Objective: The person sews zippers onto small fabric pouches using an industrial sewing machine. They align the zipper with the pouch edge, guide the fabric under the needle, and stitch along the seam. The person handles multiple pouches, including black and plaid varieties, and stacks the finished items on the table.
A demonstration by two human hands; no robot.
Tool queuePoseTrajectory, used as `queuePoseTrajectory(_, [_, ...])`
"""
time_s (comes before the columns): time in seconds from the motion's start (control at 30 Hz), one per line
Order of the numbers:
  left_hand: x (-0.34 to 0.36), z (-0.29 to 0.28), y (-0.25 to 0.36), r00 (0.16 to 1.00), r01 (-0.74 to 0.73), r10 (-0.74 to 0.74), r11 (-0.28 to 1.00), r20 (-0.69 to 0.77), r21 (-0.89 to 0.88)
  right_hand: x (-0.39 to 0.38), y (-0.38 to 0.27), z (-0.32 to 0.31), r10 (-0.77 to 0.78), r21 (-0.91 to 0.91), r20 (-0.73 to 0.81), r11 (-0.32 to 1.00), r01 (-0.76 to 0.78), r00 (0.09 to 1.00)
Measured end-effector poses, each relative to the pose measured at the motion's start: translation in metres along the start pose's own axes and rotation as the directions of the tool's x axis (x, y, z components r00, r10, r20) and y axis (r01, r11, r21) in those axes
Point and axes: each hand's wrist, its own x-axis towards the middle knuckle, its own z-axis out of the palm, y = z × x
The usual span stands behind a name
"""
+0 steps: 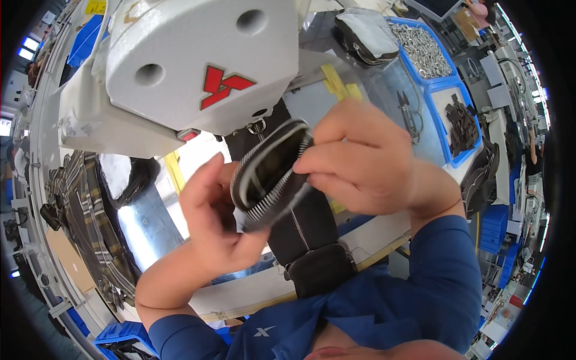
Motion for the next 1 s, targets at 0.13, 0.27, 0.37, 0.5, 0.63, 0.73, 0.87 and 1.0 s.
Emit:
queuePoseTrajectory(0.13, [0.009,-0.010,0.004,0.993,0.119,-0.120,0.992,0.013,0.034,-0.001,0.013,0.009,-0.069,-0.023,0.078,0.997,0.071,0.995])
queuePoseTrajectory(0.27, [0.024,-0.008,-0.011,0.999,0.012,0.009,0.907,-0.047,0.420,-0.011,0.031,0.031,-0.005,-0.005,0.216,1.000,0.006,0.976])
queuePoseTrajectory(0.37, [0.015,-0.012,-0.026,0.998,-0.056,0.048,0.853,0.029,0.519,-0.014,0.038,0.040,0.010,0.008,0.202,1.000,-0.011,0.979])
queuePoseTrajectory(0.5, [0.014,-0.014,-0.030,1.000,-0.005,-0.012,0.819,0.026,0.573,-0.018,0.041,0.047,0.089,0.065,0.168,0.993,-0.101,0.982])
queuePoseTrajectory(0.63, [0.010,-0.009,-0.032,0.991,0.135,-0.108,0.855,-0.083,0.501,-0.021,0.046,0.054,0.129,0.097,0.119,0.985,-0.140,0.984])
queuePoseTrajectory(0.73, [0.010,-0.007,-0.037,0.993,0.089,-0.043,0.877,-0.108,0.472,-0.022,0.049,0.059,0.106,0.096,0.070,0.989,-0.113,0.992])
queuePoseTrajectory(0.87, [0.009,-0.008,-0.037,0.991,0.114,-0.082,0.924,-0.103,0.366,-0.023,0.053,0.062,0.049,0.090,0.049,0.995,-0.053,0.998])
queuePoseTrajectory(1.0, [0.009,-0.008,-0.029,0.966,0.260,-0.248,0.937,-0.077,0.233,-0.024,0.051,0.063,0.016,0.088,0.056,0.996,-0.021,0.998])
